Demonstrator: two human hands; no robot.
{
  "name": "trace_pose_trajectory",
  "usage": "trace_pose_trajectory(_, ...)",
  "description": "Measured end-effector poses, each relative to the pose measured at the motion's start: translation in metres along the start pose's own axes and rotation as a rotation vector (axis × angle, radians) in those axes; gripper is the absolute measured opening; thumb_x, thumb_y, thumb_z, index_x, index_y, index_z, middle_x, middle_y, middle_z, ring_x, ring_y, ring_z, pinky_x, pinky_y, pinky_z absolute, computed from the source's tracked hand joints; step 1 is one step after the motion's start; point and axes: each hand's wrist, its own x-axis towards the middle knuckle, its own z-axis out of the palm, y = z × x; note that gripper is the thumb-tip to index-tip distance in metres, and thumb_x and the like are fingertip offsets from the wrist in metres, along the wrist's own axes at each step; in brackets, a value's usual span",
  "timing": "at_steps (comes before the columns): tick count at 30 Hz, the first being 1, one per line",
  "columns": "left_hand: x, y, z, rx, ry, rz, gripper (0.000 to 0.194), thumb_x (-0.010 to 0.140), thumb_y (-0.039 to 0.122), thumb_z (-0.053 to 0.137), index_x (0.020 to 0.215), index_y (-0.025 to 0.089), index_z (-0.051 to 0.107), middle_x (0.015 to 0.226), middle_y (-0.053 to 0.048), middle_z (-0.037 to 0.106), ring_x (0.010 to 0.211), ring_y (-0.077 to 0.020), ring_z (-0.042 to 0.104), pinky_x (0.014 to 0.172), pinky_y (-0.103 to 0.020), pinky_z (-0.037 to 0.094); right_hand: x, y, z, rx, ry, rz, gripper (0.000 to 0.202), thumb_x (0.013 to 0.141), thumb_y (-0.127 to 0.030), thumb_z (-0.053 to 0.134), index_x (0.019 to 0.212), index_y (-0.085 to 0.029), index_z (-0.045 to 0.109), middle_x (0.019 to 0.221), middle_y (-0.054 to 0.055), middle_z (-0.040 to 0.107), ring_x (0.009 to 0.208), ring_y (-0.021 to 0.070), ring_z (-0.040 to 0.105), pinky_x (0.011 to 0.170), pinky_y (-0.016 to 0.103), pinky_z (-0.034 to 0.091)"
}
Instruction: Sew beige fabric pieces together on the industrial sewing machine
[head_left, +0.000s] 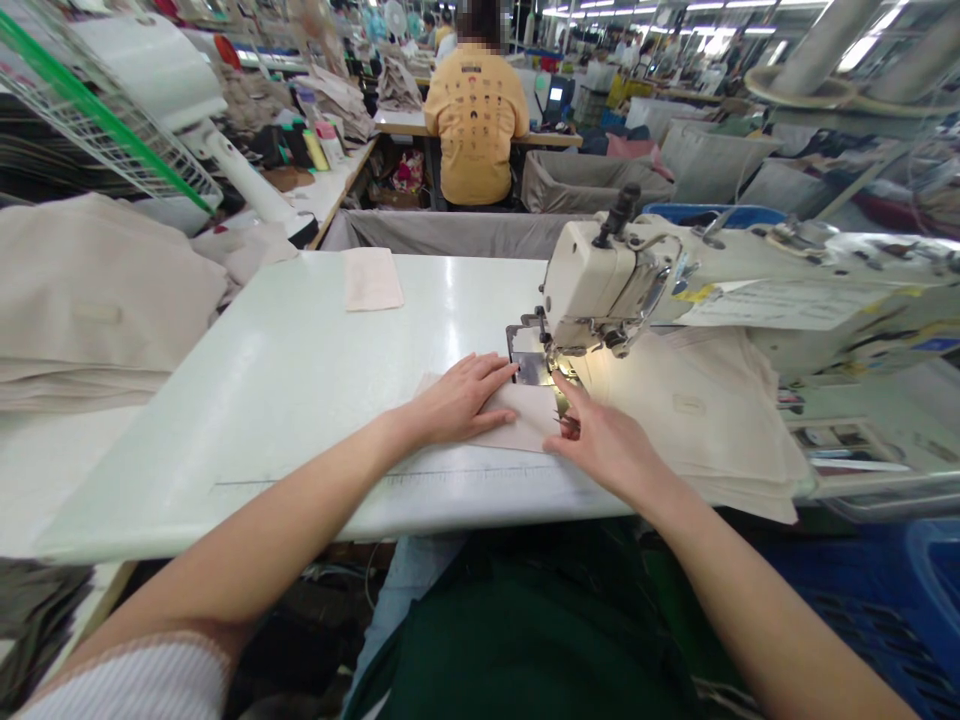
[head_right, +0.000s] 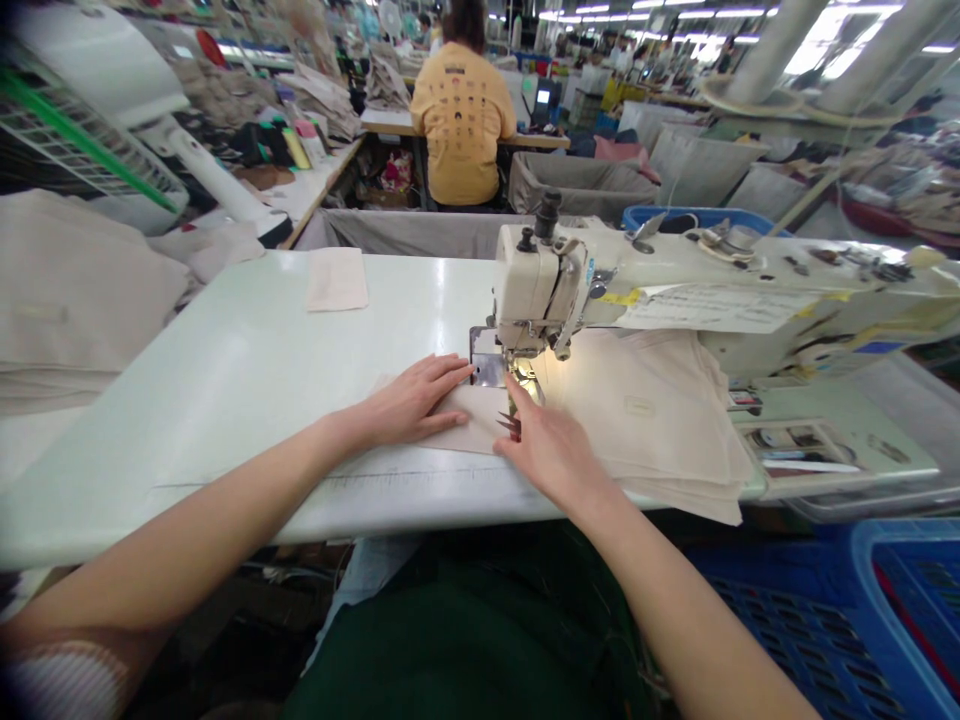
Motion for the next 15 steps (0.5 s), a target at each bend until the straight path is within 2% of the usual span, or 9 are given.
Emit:
trace_pose_trajectory(7,0.0000,-0.0001,0.0005,0.001,0.000,-0.003,0.065,0.098,0.057,0.049,0.150,0.019,0.038,0.151,-0.016,0.046,0.140,-0.0310,0.042,0.120,-0.049,0.029,-0.0032,-0.0023,0.0022,-0.135,-0.009,-0.028,0.088,0.080,-0.029,0.075,0.157,-0.029,0.033,0.101,0.007,0.077,0.093,0.0303,0.072,0.074,0.036,0.049)
trace_pose_trajectory(12,-0.0002,0.0003,0.0009,0.008,0.001,-0.002,0.065,0.098,0.056,0.049,0.150,0.019,0.036,0.152,-0.016,0.045,0.141,-0.0309,0.042,0.120,-0.050,0.028,-0.0073,-0.0018,0.0049,-0.210,0.043,-0.067,0.083,0.083,-0.028,0.071,0.157,-0.027,0.033,0.092,0.006,0.077,0.085,0.0298,0.072,0.067,0.035,0.047)
trace_pose_trajectory(15,0.0000,0.0010,0.0006,0.002,0.001,-0.003,0.066,0.098,0.056,0.049,0.150,0.019,0.036,0.152,-0.017,0.045,0.141,-0.0313,0.042,0.120,-0.050,0.028,-0.0100,0.0020,0.0077,-0.179,0.078,-0.058,0.084,0.082,-0.029,0.071,0.157,-0.028,0.031,0.091,0.004,0.076,0.084,0.0279,0.071,0.065,0.033,0.047)
